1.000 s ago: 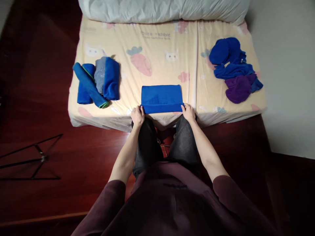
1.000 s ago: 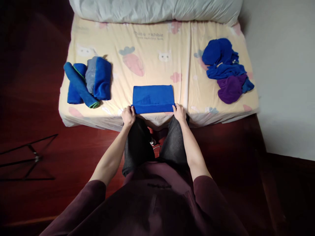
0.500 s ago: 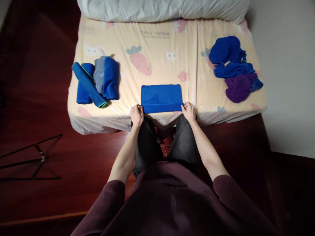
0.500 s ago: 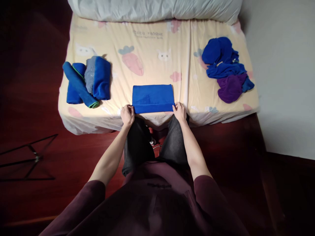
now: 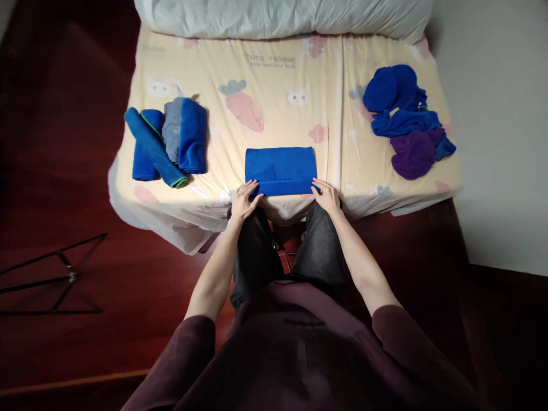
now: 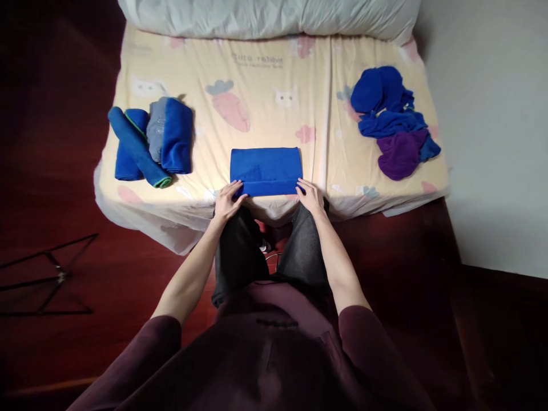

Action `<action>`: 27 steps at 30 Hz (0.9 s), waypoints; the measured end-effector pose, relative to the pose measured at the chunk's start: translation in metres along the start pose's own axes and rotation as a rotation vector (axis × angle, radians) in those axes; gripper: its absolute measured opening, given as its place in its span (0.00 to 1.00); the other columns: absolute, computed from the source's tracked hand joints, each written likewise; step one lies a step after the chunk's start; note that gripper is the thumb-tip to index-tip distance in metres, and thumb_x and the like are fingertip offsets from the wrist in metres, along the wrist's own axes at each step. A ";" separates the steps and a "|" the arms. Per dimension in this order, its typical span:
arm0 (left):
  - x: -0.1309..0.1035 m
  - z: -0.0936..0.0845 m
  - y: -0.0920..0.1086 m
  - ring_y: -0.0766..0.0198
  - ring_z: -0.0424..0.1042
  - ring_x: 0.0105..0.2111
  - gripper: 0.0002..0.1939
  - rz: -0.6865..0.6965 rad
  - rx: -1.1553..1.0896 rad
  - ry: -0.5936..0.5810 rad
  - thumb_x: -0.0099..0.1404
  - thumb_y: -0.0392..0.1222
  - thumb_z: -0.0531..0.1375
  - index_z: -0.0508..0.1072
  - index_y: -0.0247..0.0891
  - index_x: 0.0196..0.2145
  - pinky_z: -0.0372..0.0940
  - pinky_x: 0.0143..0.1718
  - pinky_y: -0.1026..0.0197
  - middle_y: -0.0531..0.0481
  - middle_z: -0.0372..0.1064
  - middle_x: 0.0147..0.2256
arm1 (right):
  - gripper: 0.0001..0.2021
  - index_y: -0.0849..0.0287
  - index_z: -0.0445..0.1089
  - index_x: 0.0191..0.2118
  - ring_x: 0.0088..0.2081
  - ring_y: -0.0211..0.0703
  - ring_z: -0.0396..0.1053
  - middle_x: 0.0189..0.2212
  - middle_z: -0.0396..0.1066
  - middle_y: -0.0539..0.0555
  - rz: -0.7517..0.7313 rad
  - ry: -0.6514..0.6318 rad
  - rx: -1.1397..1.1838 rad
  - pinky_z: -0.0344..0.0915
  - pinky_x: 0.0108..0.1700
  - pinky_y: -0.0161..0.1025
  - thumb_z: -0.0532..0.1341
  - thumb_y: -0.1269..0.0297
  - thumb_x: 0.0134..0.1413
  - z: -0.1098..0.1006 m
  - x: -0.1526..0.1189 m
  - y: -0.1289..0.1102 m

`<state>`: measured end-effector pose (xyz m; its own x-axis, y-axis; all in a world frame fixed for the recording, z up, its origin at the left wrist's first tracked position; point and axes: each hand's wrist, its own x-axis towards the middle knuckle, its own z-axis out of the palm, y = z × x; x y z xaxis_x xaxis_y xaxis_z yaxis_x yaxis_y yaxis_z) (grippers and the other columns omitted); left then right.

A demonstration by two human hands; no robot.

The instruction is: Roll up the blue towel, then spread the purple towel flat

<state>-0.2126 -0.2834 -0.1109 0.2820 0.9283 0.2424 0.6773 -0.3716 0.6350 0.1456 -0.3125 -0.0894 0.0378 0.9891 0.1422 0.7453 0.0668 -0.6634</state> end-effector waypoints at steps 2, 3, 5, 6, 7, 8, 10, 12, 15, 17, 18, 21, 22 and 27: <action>0.001 0.001 -0.002 0.47 0.63 0.69 0.29 -0.005 0.011 -0.018 0.70 0.55 0.63 0.72 0.41 0.64 0.56 0.72 0.41 0.40 0.69 0.65 | 0.18 0.55 0.79 0.57 0.61 0.51 0.74 0.62 0.74 0.55 -0.003 -0.016 -0.011 0.70 0.67 0.48 0.66 0.59 0.64 0.001 0.001 -0.001; 0.001 0.001 -0.004 0.47 0.62 0.70 0.30 -0.008 0.016 -0.028 0.69 0.53 0.64 0.71 0.41 0.65 0.56 0.72 0.40 0.41 0.68 0.66 | 0.21 0.56 0.78 0.58 0.62 0.51 0.73 0.63 0.73 0.55 -0.007 -0.025 -0.018 0.69 0.68 0.48 0.68 0.59 0.61 0.001 0.001 -0.001; 0.001 0.002 -0.006 0.47 0.61 0.70 0.31 -0.014 0.023 -0.041 0.67 0.47 0.63 0.70 0.41 0.66 0.56 0.72 0.40 0.42 0.67 0.67 | 0.25 0.56 0.77 0.60 0.63 0.52 0.72 0.65 0.71 0.54 -0.012 -0.048 -0.033 0.67 0.70 0.48 0.71 0.61 0.56 0.000 0.001 -0.001; 0.002 0.002 -0.007 0.47 0.61 0.70 0.32 -0.016 0.024 -0.043 0.66 0.44 0.63 0.69 0.41 0.67 0.56 0.72 0.40 0.42 0.66 0.67 | 0.27 0.55 0.76 0.61 0.64 0.52 0.71 0.65 0.71 0.53 -0.010 -0.058 -0.041 0.67 0.70 0.48 0.72 0.63 0.55 0.000 0.001 -0.001; 0.002 0.003 -0.007 0.48 0.61 0.70 0.32 -0.017 0.022 -0.042 0.65 0.41 0.62 0.69 0.40 0.67 0.56 0.72 0.40 0.42 0.66 0.67 | 0.27 0.54 0.76 0.62 0.64 0.52 0.71 0.66 0.70 0.52 -0.007 -0.066 -0.045 0.67 0.70 0.48 0.71 0.65 0.55 -0.001 0.001 -0.001; 0.002 0.003 -0.008 0.48 0.62 0.70 0.33 -0.018 0.018 -0.039 0.64 0.39 0.61 0.70 0.40 0.66 0.56 0.72 0.40 0.42 0.67 0.67 | 0.28 0.54 0.75 0.62 0.64 0.51 0.71 0.66 0.70 0.52 0.001 -0.073 -0.044 0.68 0.69 0.48 0.69 0.67 0.55 -0.002 0.001 -0.002; 0.003 0.003 -0.008 0.49 0.62 0.70 0.33 -0.023 0.004 -0.033 0.62 0.35 0.59 0.71 0.39 0.65 0.56 0.72 0.41 0.42 0.67 0.66 | 0.27 0.54 0.74 0.63 0.59 0.49 0.75 0.66 0.69 0.52 0.027 -0.084 -0.033 0.71 0.66 0.46 0.65 0.71 0.57 -0.003 0.001 -0.002; 0.004 0.003 -0.008 0.51 0.63 0.69 0.33 -0.037 -0.011 -0.023 0.60 0.32 0.57 0.72 0.39 0.64 0.56 0.73 0.42 0.43 0.69 0.66 | 0.27 0.55 0.75 0.63 0.52 0.46 0.78 0.67 0.69 0.53 0.058 -0.091 -0.022 0.73 0.63 0.45 0.62 0.74 0.57 -0.004 0.002 -0.003; 0.003 0.003 -0.008 0.52 0.65 0.68 0.32 -0.052 -0.033 0.009 0.58 0.29 0.54 0.75 0.38 0.60 0.57 0.72 0.41 0.43 0.70 0.64 | 0.27 0.56 0.77 0.60 0.51 0.46 0.78 0.66 0.71 0.54 0.073 -0.075 -0.020 0.72 0.65 0.47 0.59 0.77 0.56 -0.004 0.003 -0.003; 0.002 0.003 -0.010 0.52 0.66 0.67 0.32 -0.044 -0.053 0.043 0.57 0.28 0.53 0.76 0.38 0.59 0.58 0.72 0.41 0.42 0.71 0.63 | 0.26 0.57 0.77 0.58 0.56 0.47 0.76 0.64 0.72 0.55 0.060 -0.054 -0.014 0.70 0.66 0.48 0.57 0.78 0.56 -0.004 0.003 -0.003; 0.002 0.003 -0.011 0.52 0.67 0.67 0.32 -0.035 -0.065 0.060 0.57 0.28 0.53 0.76 0.38 0.58 0.58 0.72 0.42 0.41 0.72 0.62 | 0.25 0.57 0.78 0.57 0.58 0.47 0.75 0.64 0.72 0.55 0.052 -0.044 -0.009 0.69 0.66 0.48 0.56 0.78 0.56 -0.004 0.003 -0.002; 0.000 0.003 -0.014 0.52 0.68 0.65 0.33 -0.034 -0.086 0.092 0.57 0.28 0.52 0.75 0.38 0.59 0.60 0.71 0.43 0.40 0.73 0.61 | 0.25 0.55 0.76 0.57 0.61 0.47 0.72 0.62 0.74 0.54 0.045 -0.015 0.006 0.69 0.66 0.49 0.55 0.77 0.58 -0.003 0.004 -0.001; 0.000 0.003 -0.014 0.52 0.68 0.65 0.33 -0.050 -0.086 0.101 0.57 0.28 0.52 0.75 0.39 0.59 0.61 0.70 0.43 0.40 0.73 0.60 | 0.25 0.55 0.75 0.58 0.61 0.48 0.72 0.62 0.74 0.54 0.048 -0.007 0.012 0.70 0.65 0.50 0.55 0.76 0.58 -0.003 0.004 -0.001; -0.002 0.002 -0.014 0.51 0.71 0.60 0.28 -0.137 -0.063 0.154 0.62 0.31 0.52 0.73 0.39 0.58 0.65 0.67 0.45 0.39 0.74 0.56 | 0.24 0.55 0.72 0.62 0.55 0.50 0.75 0.61 0.75 0.56 0.075 -0.002 0.010 0.71 0.62 0.50 0.55 0.71 0.62 -0.005 0.002 -0.002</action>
<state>-0.2214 -0.2800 -0.1221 0.0797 0.9631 0.2573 0.6570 -0.2448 0.7130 0.1474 -0.3110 -0.0843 0.0919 0.9916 0.0905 0.7339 -0.0061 -0.6792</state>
